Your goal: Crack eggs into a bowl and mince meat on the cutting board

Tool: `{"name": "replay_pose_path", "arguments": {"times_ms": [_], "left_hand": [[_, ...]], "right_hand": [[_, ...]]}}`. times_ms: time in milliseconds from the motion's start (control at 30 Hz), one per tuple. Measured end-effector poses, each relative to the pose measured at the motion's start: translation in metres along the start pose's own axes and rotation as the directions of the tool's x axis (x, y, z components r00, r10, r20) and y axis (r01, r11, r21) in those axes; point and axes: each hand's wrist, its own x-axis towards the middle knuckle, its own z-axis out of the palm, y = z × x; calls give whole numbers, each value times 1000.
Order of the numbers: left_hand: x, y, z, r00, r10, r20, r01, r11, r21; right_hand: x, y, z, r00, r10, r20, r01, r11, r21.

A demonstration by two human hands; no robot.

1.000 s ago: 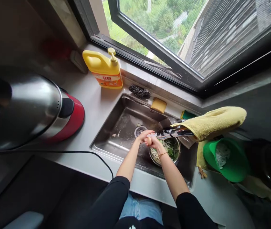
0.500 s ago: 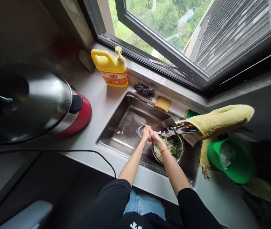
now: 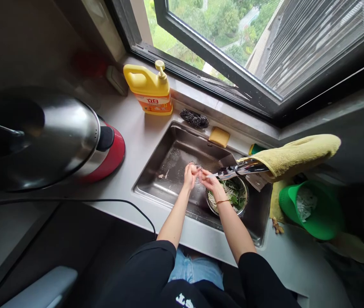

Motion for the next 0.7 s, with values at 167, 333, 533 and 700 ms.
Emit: {"name": "replay_pose_path", "arguments": {"times_ms": [167,333,533,700], "left_hand": [[-2,7,1,995,-94,-13,93,992,-80],[-6,2,1,992,-119,33,123,982,-141],[-11,-8,7,986,-152,67,159,978,-132],[-11,-22,23,979,-177,101,189,974,-123]], "right_hand": [[-4,3,8,998,-58,8,57,998,27],[-3,4,8,998,-63,-19,64,998,27],[-9,0,4,981,-176,-86,177,984,13],[-23,-2,1,961,-246,-126,247,969,-6]]}}
